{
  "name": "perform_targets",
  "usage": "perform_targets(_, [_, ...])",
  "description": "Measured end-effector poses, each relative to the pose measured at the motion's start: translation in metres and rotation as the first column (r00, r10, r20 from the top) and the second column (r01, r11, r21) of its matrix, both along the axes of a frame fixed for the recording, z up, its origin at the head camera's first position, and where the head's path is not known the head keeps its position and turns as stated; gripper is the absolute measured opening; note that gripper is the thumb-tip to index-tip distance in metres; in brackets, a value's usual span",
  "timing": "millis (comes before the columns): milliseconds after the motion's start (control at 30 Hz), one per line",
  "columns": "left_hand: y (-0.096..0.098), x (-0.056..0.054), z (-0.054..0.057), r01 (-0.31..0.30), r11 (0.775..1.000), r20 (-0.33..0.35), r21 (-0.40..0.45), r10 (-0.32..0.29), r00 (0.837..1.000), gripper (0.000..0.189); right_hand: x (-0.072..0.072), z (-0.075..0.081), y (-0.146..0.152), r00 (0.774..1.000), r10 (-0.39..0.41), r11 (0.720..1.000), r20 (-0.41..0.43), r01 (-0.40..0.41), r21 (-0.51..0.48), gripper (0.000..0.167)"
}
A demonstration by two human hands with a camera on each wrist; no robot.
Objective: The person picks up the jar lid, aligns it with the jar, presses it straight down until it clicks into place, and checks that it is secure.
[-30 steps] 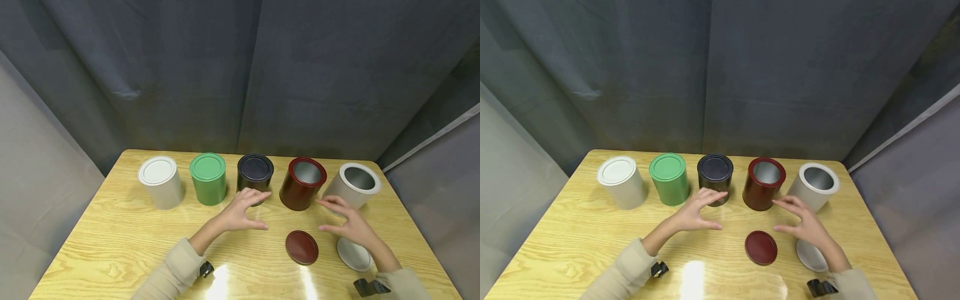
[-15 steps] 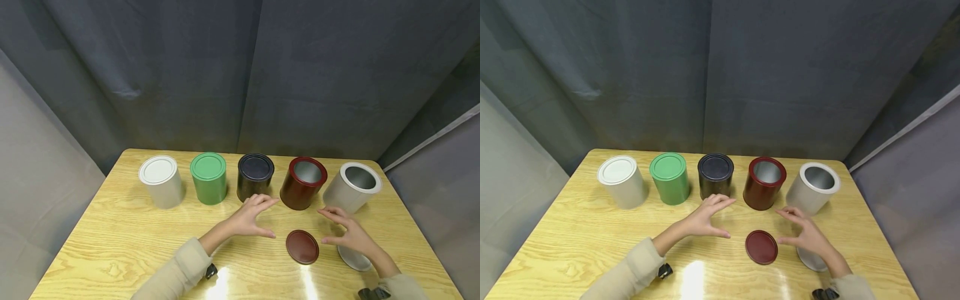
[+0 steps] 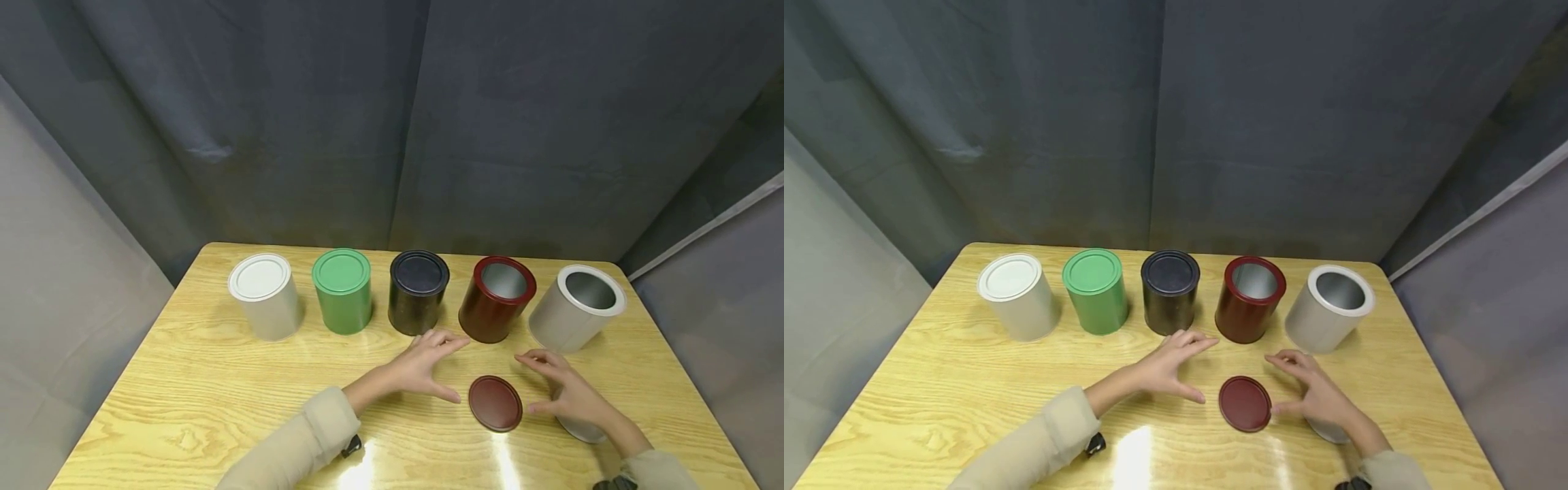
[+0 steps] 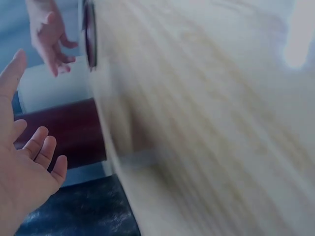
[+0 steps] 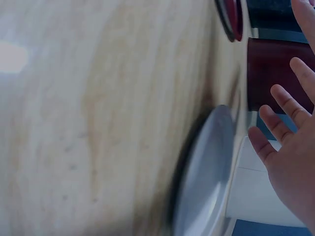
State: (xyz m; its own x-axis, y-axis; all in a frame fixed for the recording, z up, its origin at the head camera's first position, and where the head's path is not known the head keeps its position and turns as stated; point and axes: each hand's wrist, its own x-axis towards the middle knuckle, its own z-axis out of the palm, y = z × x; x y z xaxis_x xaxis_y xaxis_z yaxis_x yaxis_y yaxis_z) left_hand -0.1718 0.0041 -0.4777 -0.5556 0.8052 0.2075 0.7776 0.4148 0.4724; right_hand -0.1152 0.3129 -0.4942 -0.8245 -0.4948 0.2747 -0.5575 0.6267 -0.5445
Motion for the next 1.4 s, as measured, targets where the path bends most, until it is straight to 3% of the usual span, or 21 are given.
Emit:
perform_targets(267, [0.013, 0.001, -0.013, 0.035, 0.996, 0.031, -0.085, -0.033, 0.999, 0.094, 0.001, -0.010, 0.000, 0.999, 0.020, 0.999, 0.044, -0.022, 0.038, 0.086])
perform_targets(667, [0.027, -0.002, -0.026, -0.028, 0.989, 0.061, -0.146, 0.037, 0.997, 0.098, 0.006, -0.020, -0.002, 0.998, 0.033, 0.990, 0.052, -0.040, 0.135, 0.094])
perform_targets(933, [0.034, 0.000, -0.029, 0.022, 0.977, 0.133, -0.214, 0.007, 0.991, 0.097, 0.007, -0.019, -0.004, 0.999, 0.021, 0.975, 0.028, -0.026, 0.220, 0.098])
perform_targets(1400, [0.046, 0.003, -0.031, 0.003, 0.937, 0.025, -0.349, 0.007, 1.000, 0.092, 0.008, -0.018, -0.010, 1.000, 0.004, 0.963, -0.021, 0.001, 0.270, 0.095])
